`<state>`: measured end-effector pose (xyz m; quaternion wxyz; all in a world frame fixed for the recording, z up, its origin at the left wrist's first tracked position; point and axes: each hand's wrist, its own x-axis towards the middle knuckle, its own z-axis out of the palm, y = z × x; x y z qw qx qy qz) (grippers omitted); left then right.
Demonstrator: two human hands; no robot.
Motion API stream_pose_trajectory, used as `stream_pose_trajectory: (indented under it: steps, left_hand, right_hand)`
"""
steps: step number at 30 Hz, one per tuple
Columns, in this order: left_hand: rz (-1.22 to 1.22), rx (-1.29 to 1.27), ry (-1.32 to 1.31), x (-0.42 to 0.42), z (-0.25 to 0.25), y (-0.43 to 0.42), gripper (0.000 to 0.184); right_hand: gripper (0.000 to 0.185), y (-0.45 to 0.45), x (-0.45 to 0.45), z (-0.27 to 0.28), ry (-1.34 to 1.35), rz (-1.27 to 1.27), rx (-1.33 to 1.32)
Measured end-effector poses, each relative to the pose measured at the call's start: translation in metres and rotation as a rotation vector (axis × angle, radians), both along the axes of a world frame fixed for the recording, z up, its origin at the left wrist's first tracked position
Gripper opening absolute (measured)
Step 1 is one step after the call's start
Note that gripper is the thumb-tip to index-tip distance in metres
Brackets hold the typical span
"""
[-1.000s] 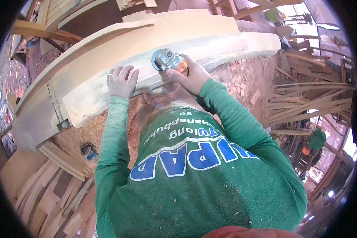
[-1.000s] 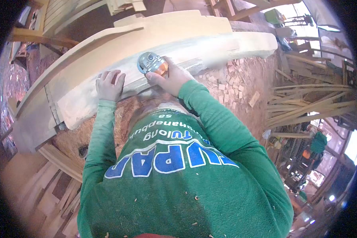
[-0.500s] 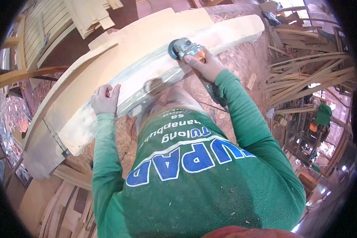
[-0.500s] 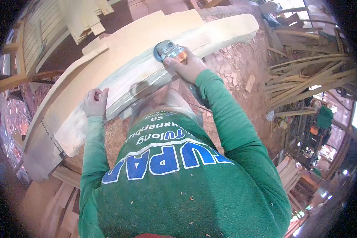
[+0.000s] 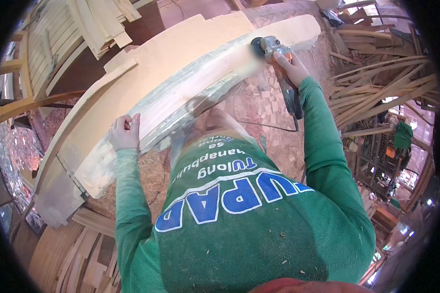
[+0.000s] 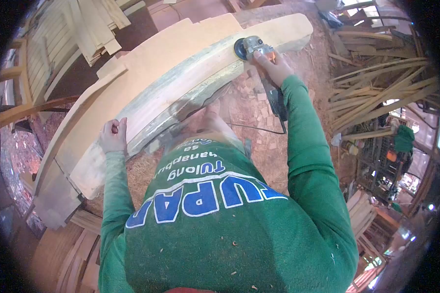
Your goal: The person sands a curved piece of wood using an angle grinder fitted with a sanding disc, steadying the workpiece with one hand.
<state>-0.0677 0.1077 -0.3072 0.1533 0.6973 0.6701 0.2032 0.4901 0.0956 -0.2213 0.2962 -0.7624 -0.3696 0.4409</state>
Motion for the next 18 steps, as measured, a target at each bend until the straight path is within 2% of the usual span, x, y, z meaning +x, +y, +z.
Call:
stream_pose_trajectory:
  steps: [5, 7, 12, 18]
  left_hand:
    - [0.038, -0.059, -0.014, -0.001, 0.0, -0.001, 0.04]
    - [0.012, -0.034, -0.006, -0.003, -0.003, -0.001, 0.039]
    - [-0.057, 0.021, 0.007, -0.013, -0.013, 0.0, 0.034]
    - [-0.077, 0.072, -0.024, -0.059, -0.01, -0.016, 0.028]
  right_hand:
    - [0.077, -0.023, -0.043, -0.014, -0.151, 0.004, 0.027]
    - [0.077, -0.027, -0.092, 0.01, -0.159, 0.054, 0.009]
    - [0.081, -0.042, -0.175, 0.0, -0.04, 0.139, 0.059]
    - [0.091, -0.046, -0.277, -0.004, 0.005, 0.372, -0.003]
